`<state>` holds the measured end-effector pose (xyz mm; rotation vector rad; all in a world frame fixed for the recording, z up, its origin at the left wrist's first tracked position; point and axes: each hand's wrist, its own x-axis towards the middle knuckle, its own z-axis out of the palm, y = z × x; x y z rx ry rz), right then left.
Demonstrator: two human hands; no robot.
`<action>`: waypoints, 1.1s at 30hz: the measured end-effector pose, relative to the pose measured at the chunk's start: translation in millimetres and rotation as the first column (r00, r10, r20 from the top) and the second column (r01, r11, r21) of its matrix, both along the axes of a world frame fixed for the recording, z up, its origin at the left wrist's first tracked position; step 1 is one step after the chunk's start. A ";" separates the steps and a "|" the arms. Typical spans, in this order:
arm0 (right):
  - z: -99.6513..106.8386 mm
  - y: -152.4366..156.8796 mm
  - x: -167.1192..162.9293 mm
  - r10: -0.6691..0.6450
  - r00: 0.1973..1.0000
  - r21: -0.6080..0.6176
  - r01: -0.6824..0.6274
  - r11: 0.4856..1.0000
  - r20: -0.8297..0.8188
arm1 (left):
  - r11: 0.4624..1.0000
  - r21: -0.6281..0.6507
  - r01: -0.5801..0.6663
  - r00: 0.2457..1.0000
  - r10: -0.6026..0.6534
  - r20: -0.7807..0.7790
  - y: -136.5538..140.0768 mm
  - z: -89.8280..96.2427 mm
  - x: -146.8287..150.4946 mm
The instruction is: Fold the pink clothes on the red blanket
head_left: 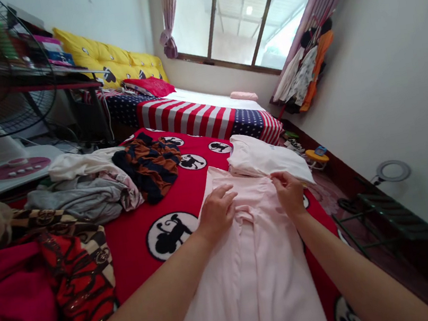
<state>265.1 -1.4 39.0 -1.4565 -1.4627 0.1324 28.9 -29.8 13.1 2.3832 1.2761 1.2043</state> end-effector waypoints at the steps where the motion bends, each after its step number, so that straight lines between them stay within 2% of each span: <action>1: -3.8 -3.7 5.3 0.032 0.998 -0.023 -0.031 0.999 0.050 | 0.999 -0.050 0.015 0.998 -0.018 -0.068 -0.3 -0.2 1.5; 4: -17.5 -11.8 12.3 0.174 0.931 -0.237 -0.099 0.967 0.321 | 0.975 -0.209 -0.078 0.960 0.017 -0.279 0.3 -3.4 5.1; 6: -23.6 -13.9 12.0 0.237 0.824 -0.406 -0.009 0.914 0.514 | 0.959 -0.252 -0.130 0.931 0.031 -0.363 1.5 -5.7 5.4; 8: -24.9 -16.5 9.4 0.249 0.750 -0.492 0.116 0.863 0.612 | 0.957 -0.258 -0.130 0.920 0.020 -0.391 2.6 -7.2 4.0; 9: -24.1 -19.3 7.5 0.230 0.740 -0.499 0.162 0.851 0.632 | 0.958 -0.258 -0.122 0.921 0.012 -0.389 3.1 -7.7 2.6; 11: -22.2 -29.8 3.3 0.169 0.740 -0.455 0.203 0.867 0.652 | 0.965 -0.248 -0.090 0.933 -0.006 -0.360 3.7 -8.4 -0.7; 13: -22.3 -46.5 0.0 0.160 0.731 -0.394 0.158 0.905 0.663 | 0.979 -0.201 -0.034 0.957 -0.026 -0.290 3.8 -8.4 -4.2; 15: -24.9 -66.2 -1.0 0.219 0.719 -0.385 0.073 0.920 0.660 | 0.992 -0.118 0.033 0.981 -0.055 -0.188 3.3 -7.3 -7.2; 17: -28.0 -85.1 0.2 0.235 0.748 -0.381 0.026 0.924 0.621 | 0.993 -0.015 0.113 0.990 -0.114 -0.086 1.6 -4.8 -9.1; 19: -29.4 -101.5 0.9 0.177 0.808 -0.316 0.012 0.949 0.562 | 0.975 0.062 0.214 0.977 -0.211 -0.041 -1.3 -1.5 -9.8; 22: -27.8 -122.2 -4.4 0.160 0.850 -0.229 -0.049 0.972 0.501 | 0.949 0.079 0.306 0.951 -0.302 -0.061 -6.7 3.1 -9.3; 26: -21.3 -145.9 -24.5 0.269 0.842 -0.191 -0.201 0.961 0.468 | 0.961 0.031 0.276 0.956 -0.272 -0.111 -9.7 5.0 -8.5; 29: -15.2 -160.3 -41.1 0.266 0.851 -0.130 -0.232 0.964 0.453 | 0.971 0.014 0.237 0.966 -0.234 -0.110 -8.5 3.2 -8.6; 33: -10.4 -171.6 -57.0 0.359 0.837 -0.291 -0.253 0.923 0.412 | 0.981 -0.011 0.191 0.974 -0.191 -0.120 -7.5 0.5 -7.1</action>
